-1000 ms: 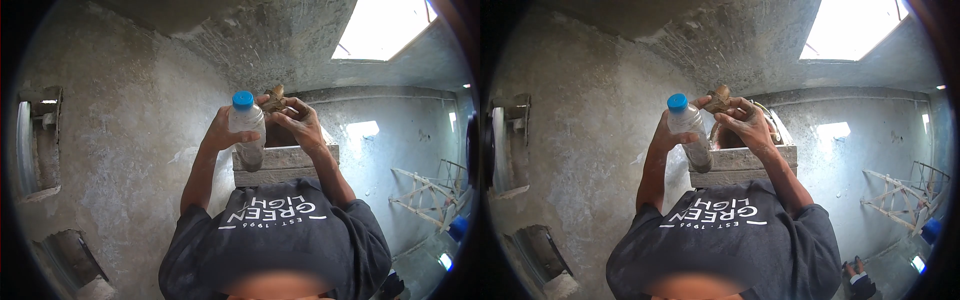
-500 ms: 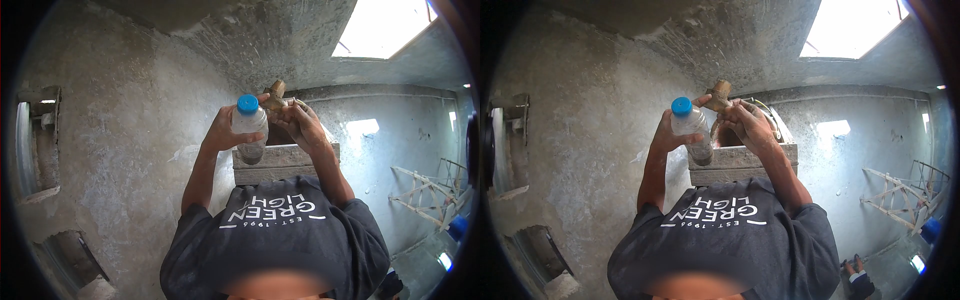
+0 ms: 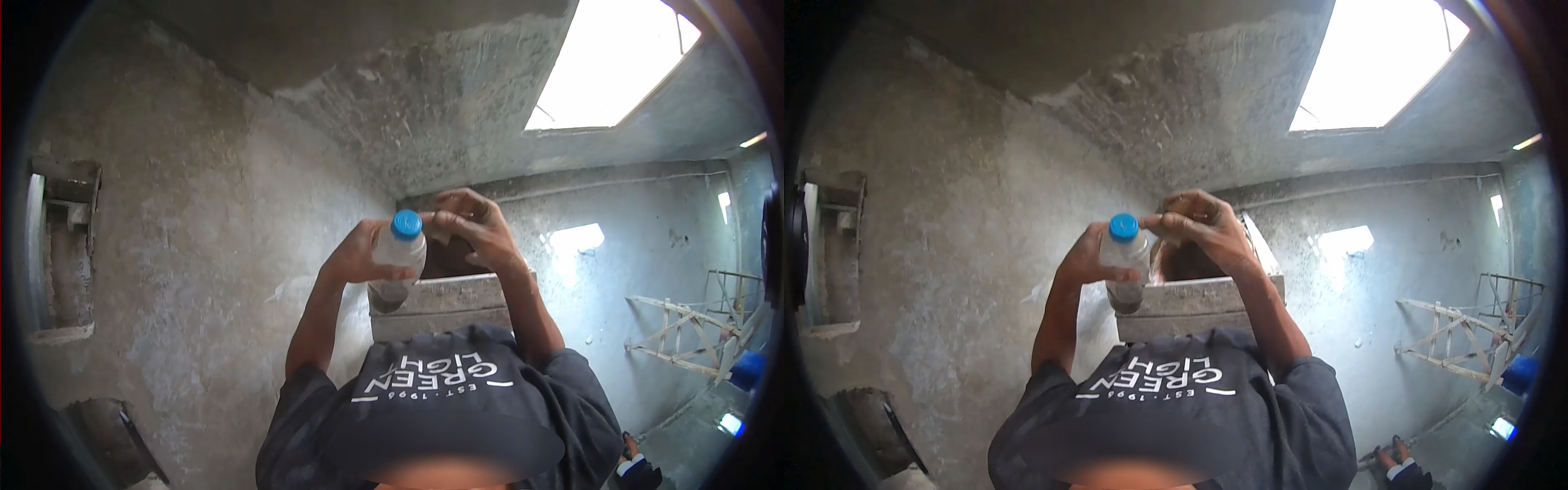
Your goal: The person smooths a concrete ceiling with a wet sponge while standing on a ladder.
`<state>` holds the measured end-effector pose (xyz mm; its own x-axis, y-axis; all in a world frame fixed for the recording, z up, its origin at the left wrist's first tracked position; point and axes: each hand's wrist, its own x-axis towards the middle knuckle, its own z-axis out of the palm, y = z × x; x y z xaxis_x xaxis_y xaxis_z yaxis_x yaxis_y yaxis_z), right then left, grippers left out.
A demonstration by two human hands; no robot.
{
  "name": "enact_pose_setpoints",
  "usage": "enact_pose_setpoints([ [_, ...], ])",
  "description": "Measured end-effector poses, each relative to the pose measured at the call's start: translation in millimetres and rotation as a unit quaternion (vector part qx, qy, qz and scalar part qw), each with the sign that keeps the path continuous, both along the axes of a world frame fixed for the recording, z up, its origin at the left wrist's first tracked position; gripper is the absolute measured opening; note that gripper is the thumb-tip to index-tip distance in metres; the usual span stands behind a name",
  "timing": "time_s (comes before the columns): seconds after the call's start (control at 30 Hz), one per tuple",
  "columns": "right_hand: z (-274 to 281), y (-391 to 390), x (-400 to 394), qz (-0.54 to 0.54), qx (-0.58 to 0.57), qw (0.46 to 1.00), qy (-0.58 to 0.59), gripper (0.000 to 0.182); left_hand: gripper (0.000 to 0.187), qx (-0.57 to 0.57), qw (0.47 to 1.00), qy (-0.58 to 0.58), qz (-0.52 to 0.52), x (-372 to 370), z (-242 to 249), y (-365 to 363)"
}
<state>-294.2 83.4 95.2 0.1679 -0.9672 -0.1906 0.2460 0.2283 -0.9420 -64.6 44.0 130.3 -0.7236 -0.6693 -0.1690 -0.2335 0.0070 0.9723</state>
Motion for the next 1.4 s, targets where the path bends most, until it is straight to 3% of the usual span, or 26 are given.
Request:
enact_pose_setpoints([
  [0.13,1,-7,-11,0.069,0.004,0.997,0.035,0.039,0.077,0.032,0.999,-0.040,-0.003,-3,4,-4],
  [0.17,3,-8,-10,0.063,-0.022,0.992,0.107,0.042,0.075,0.028,0.999,-0.044,-0.008,-2,1,-7],
  [0.33,-11,-34,-13,0.082,-0.062,0.980,0.171,0.039,0.072,0.027,0.999,-0.032,-0.019,1,-16,-24],
  [0.43,-49,-70,-26,0.028,0.029,0.999,0.002,0.030,0.070,-0.028,0.999,-0.010,0.034,14,-29,-40],
  [0.47,-77,-89,-33,0.000,0.005,0.999,-0.034,0.028,0.069,-0.032,0.998,-0.010,0.055,19,-33,-45],
  [0.6,-109,-168,-58,-0.127,-0.020,0.979,0.157,0.026,0.068,-0.035,0.994,-0.024,0.098,35,-46,-59],
  [0.67,-160,-227,-77,-0.159,-0.143,0.952,0.220,0.019,0.067,-0.016,0.994,-0.028,0.104,40,-50,-67],
  [0.73,-146,-277,-77,-0.195,-0.118,0.972,0.063,0.023,0.065,0.017,0.992,-0.001,0.123,48,-64,-75],
  [0.8,-125,-322,-78,-0.227,-0.136,0.959,0.097,0.031,0.065,0.026,0.990,0.026,0.137,52,-76,-82],
  [0.87,-119,-380,-84,-0.340,-0.242,0.827,0.378,0.030,0.063,0.050,0.986,0.010,0.159,51,-76,-88],
  [0.93,-67,-409,-65,-0.442,-0.269,0.748,0.415,0.018,0.064,0.101,0.982,-0.028,0.159,53,-80,-95],
  [1.0,-34,-439,-51,-0.503,-0.396,0.688,0.343,0.022,0.064,0.100,0.982,-0.008,0.159,54,-85,-100],
  [1.03,-26,-455,-51,-0.501,-0.395,0.690,0.342,0.022,0.065,0.115,0.980,-0.007,0.162,55,-90,-101],
  [1.1,-19,-487,-50,-0.517,-0.554,0.533,0.377,0.035,0.066,0.088,0.984,-0.004,0.155,58,-98,-104],
  [1.13,-23,-500,-49,-0.517,-0.553,0.535,0.373,0.035,0.066,0.060,0.987,0.002,0.146,59,-101,-104],
  [1.2,-36,-520,-46,-0.497,-0.605,0.451,0.429,0.048,0.068,0.088,0.986,0.009,0.144,64,-107,-101],
  [1.27,-57,-524,-44,-0.481,-0.601,0.455,0.448,0.051,0.069,0.198,0.965,0.022,0.172,64,-106,-97],
  [1.3,-69,-522,-43,-0.463,-0.594,0.460,0.469,0.055,0.067,0.130,0.977,0.031,0.164,63,-109,-99],
  [1.33,-78,-518,-42,-0.464,-0.594,0.462,0.468,0.055,0.067,0.130,0.977,0.029,0.166,66,-113,-98],
  [1.4,-95,-506,-42,-0.391,-0.599,0.519,0.468,0.051,0.066,0.136,0.978,-0.013,0.156,73,-121,-92],
])
